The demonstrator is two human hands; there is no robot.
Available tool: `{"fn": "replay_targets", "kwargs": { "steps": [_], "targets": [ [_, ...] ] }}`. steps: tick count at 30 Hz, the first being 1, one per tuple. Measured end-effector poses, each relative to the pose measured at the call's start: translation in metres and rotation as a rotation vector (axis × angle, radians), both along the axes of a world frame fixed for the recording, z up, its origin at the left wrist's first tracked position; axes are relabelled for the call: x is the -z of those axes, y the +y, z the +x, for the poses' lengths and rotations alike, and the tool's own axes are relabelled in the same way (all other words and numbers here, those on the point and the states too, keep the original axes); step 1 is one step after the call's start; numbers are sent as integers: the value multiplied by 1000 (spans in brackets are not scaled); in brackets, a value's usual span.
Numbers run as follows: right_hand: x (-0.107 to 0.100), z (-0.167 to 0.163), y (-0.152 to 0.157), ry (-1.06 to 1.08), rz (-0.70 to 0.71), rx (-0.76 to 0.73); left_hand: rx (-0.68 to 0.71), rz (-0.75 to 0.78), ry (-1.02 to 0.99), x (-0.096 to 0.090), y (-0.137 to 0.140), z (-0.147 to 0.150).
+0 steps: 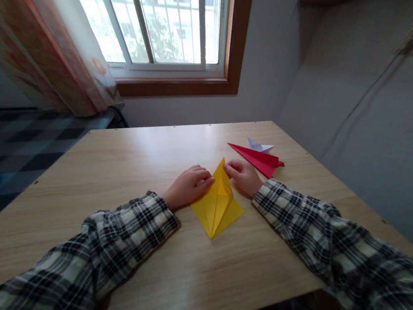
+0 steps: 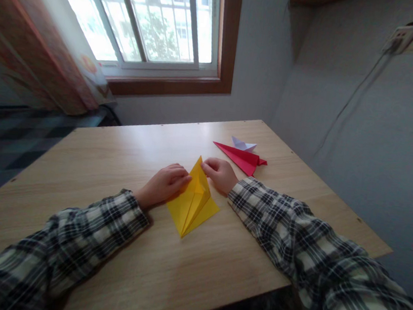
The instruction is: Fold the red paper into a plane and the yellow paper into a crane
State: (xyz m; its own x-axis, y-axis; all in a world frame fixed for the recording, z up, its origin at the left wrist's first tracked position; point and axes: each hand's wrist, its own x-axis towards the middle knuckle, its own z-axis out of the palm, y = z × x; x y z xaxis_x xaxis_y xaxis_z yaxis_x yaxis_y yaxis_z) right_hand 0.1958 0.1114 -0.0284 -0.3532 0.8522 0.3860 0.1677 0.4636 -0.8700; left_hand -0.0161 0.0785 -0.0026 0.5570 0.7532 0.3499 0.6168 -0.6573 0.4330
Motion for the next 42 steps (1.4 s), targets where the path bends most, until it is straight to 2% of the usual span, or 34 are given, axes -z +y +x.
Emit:
{"fn": "replay_targets", "kwargs": {
  "steps": [5, 15, 24, 29, 34, 42],
  "targets": [
    [4, -1, 1, -19, 38, 38, 24, 30, 30, 1, 2, 0],
    [2, -2, 0, 75, 21, 2, 67, 36, 44, 1, 2, -1],
    [2, -1, -1, -28, 110, 81, 79, 44, 44, 1, 2, -1],
    [1, -2, -2, -30, 124, 74, 76, 48, 46, 0, 1, 0],
    [-2, -3, -4, 2, 77, -1, -14, 47, -26, 0, 1, 0],
    [-1, -4, -5, -55, 56, 15, -212, 92, -162, 9, 6, -4]
  ]
}}
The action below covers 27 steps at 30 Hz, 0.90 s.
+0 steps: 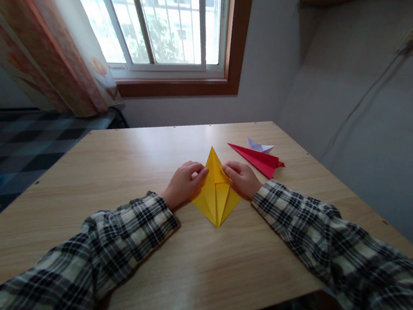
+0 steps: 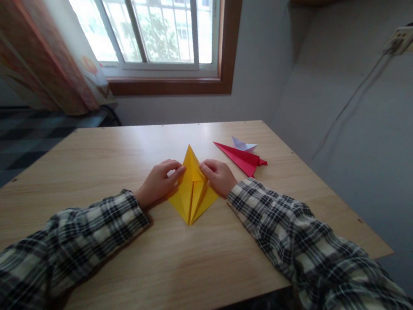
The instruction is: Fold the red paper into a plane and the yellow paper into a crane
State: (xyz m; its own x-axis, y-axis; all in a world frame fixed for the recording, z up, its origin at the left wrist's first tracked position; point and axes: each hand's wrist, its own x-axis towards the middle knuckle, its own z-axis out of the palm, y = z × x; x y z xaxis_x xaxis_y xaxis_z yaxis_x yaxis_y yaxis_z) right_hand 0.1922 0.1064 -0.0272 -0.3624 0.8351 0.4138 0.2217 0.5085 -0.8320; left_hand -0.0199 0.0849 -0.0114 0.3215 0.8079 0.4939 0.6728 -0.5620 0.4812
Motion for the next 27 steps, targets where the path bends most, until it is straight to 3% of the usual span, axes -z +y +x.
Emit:
{"fn": "replay_targets", "kwargs": {
  "steps": [9, 19, 27],
  "targets": [
    [-1, -1, -1, -38, -27, -4, -49, -36, -53, 0, 1, -1],
    [2, -1, 2, -84, 52, 71, -37, -70, -16, -3, -2, 1],
    [2, -1, 4, -38, 38, 110, 9, -66, 58, -6, -4, 3]
  ]
}}
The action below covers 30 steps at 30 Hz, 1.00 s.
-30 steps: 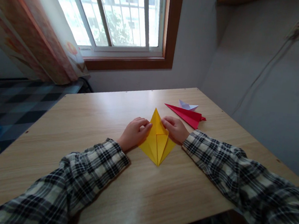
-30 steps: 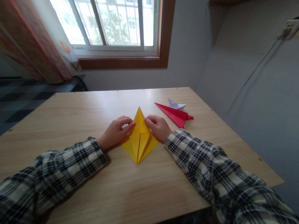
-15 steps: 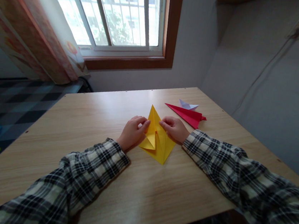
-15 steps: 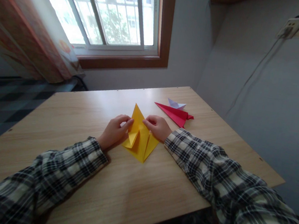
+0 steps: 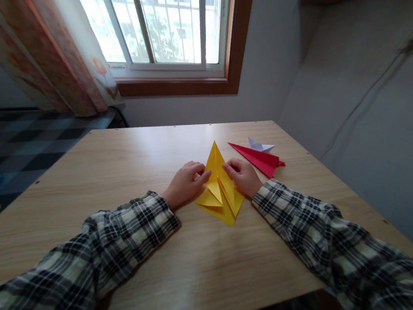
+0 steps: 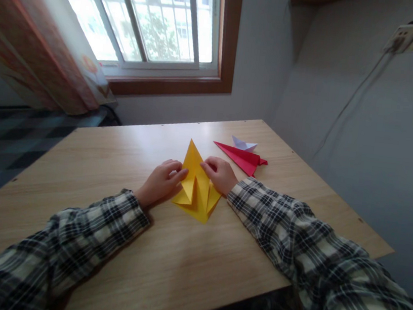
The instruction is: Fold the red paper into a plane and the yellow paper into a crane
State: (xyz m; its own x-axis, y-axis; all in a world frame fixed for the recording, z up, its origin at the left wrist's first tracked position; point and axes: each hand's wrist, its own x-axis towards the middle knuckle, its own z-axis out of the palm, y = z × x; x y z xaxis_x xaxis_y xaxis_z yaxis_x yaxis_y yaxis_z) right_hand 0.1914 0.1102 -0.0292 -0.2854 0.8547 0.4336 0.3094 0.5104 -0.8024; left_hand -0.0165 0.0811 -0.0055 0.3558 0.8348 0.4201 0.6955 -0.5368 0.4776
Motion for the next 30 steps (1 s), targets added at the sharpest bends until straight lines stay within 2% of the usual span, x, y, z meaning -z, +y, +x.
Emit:
{"fn": "replay_targets", "kwargs": {
  "steps": [4, 11, 19, 26, 30],
  "targets": [
    [0, 0, 1, -5, -18, -20, -3, 33, 3, 3, 2, -1],
    [3, 0, 1, -30, -35, 3, -91, 75, -41, 6, 6, -3],
    [2, 0, 2, 8, -17, -3, -133, 19, -73, 8, 5, -4],
    [6, 0, 4, -3, -36, 10, -119, 36, -90, 8, 8, -7],
    [10, 0, 5, 71, -104, 15, -126, 16, -169, 10, 7, -7]
  ]
}}
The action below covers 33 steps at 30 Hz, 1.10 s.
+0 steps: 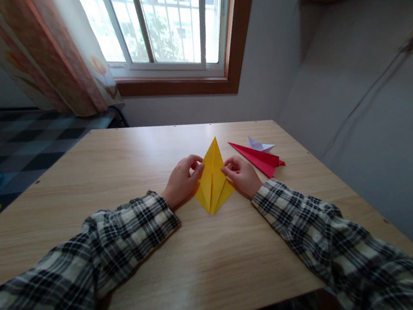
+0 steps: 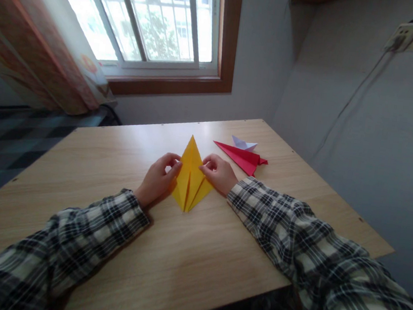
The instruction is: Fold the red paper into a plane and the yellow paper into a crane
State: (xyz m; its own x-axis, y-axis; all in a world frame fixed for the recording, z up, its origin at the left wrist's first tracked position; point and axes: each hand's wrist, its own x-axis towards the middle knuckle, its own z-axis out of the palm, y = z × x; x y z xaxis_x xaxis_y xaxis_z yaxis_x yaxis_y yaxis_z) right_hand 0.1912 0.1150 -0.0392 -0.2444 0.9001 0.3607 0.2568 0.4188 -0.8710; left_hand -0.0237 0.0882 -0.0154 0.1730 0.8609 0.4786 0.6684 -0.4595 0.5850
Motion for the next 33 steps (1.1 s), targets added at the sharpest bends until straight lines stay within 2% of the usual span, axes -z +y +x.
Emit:
{"fn": "replay_targets", "kwargs": {
  "steps": [3, 8, 14, 25, 33],
  "targets": [
    [2, 0, 0, 50, -30, -13, -5, -20, -55, 1, -1, 0],
    [2, 0, 1, -1, 47, 9, 5, -32, -65, 1, -1, 0],
    [2, 0, 1, -20, 67, 31, 29, -49, -48, 0, -3, 1],
    [-1, 0, -1, -87, 21, -26, 25, -62, 154, -4, -3, 3],
    [-5, -1, -4, -215, 65, -34, 35, -44, 282, -5, -5, 4]
  ]
}}
